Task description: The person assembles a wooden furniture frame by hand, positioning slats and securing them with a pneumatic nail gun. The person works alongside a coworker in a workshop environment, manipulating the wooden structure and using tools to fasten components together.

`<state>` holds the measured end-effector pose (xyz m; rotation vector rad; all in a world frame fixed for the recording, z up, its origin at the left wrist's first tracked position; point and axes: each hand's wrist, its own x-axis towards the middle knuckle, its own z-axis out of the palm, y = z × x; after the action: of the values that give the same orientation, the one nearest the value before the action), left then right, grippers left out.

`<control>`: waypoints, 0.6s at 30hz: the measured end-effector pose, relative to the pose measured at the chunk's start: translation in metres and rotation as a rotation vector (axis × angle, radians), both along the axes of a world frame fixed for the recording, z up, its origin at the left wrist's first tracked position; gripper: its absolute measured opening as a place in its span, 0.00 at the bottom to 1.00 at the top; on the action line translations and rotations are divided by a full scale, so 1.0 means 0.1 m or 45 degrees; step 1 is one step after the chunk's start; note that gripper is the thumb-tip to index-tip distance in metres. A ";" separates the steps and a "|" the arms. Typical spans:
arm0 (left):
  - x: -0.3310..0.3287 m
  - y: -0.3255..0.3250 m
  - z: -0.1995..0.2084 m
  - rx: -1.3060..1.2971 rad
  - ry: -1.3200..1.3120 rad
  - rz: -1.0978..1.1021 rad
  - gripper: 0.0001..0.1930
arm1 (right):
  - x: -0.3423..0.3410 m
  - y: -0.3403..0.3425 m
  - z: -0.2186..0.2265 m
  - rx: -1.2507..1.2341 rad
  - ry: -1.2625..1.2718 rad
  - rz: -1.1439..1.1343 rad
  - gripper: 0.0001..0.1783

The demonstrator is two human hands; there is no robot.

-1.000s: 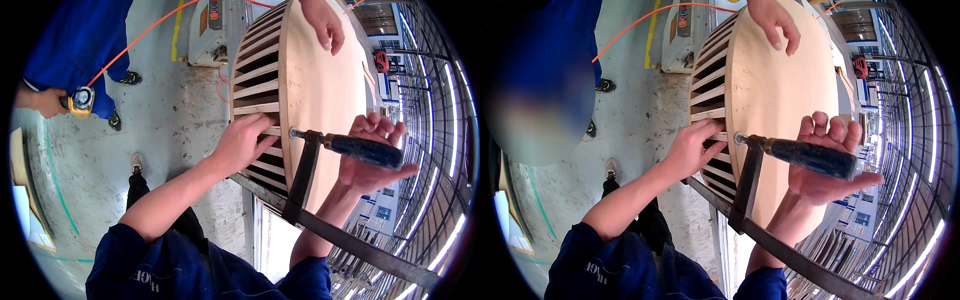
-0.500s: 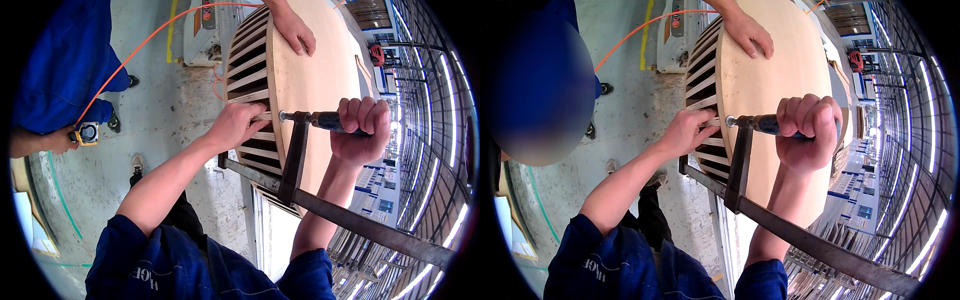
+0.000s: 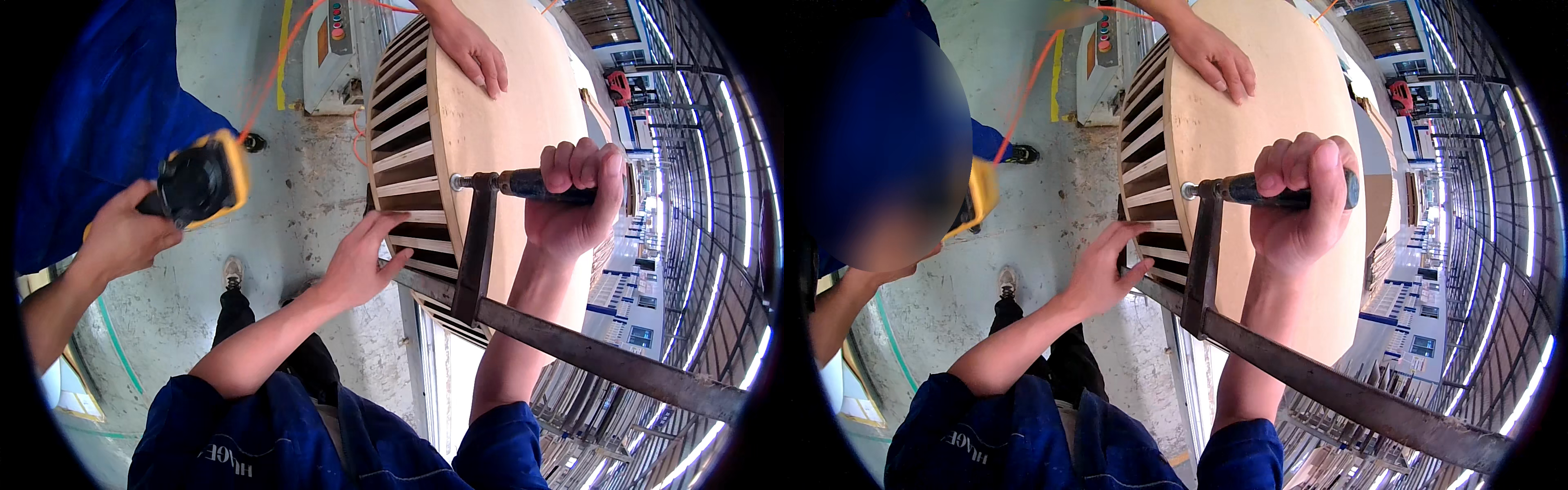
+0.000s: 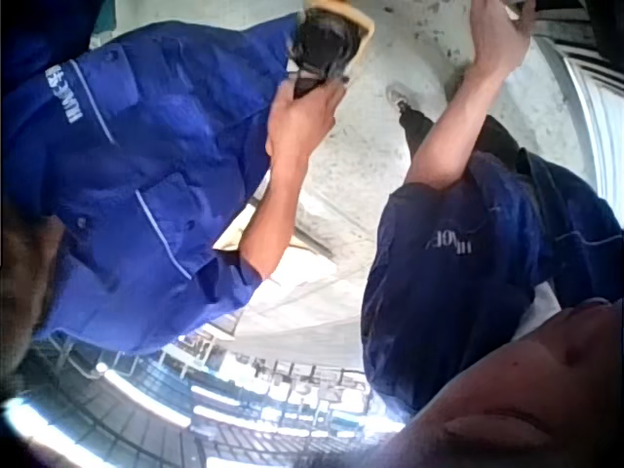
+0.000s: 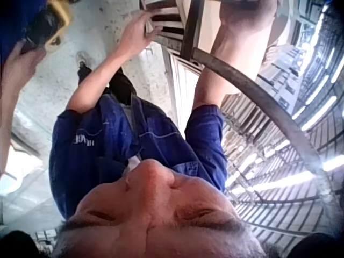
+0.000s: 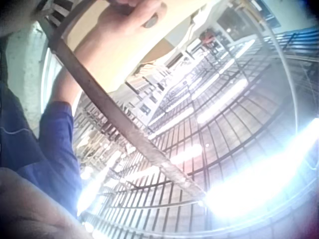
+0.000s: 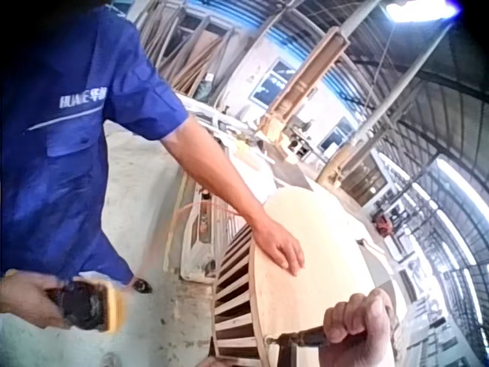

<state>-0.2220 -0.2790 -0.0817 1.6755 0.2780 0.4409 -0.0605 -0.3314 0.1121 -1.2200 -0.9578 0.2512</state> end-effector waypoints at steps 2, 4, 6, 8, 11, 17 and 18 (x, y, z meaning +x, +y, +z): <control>-0.02 -0.07 -0.01 -0.051 -0.019 -0.054 0.23 | 0.02 -0.01 -0.01 0.096 0.072 0.033 0.18; -0.05 -0.12 -0.05 -0.051 -0.089 -0.110 0.23 | 0.03 -0.01 -0.03 0.137 0.098 0.035 0.17; -0.07 -0.14 -0.08 0.000 -0.219 -0.175 0.23 | 0.02 0.00 -0.03 0.126 0.067 0.001 0.17; -0.13 -0.22 -0.05 0.007 -0.227 -0.299 0.27 | -0.02 0.00 -0.03 0.119 0.088 -0.059 0.17; -0.19 -0.30 0.08 0.121 -0.160 -0.369 0.27 | -0.01 0.00 -0.05 0.124 0.172 -0.071 0.15; -0.17 -0.24 0.26 0.172 0.003 -0.425 0.18 | -0.10 0.04 -0.05 0.100 0.130 -0.270 0.16; -0.17 -0.24 0.30 0.187 0.031 -0.439 0.17 | -0.10 0.04 -0.05 0.089 0.115 -0.285 0.15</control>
<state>-0.2393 -0.3030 -0.0517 1.8299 -0.0286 0.1856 -0.0707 -0.3272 0.1074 -1.2299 -0.7391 0.0935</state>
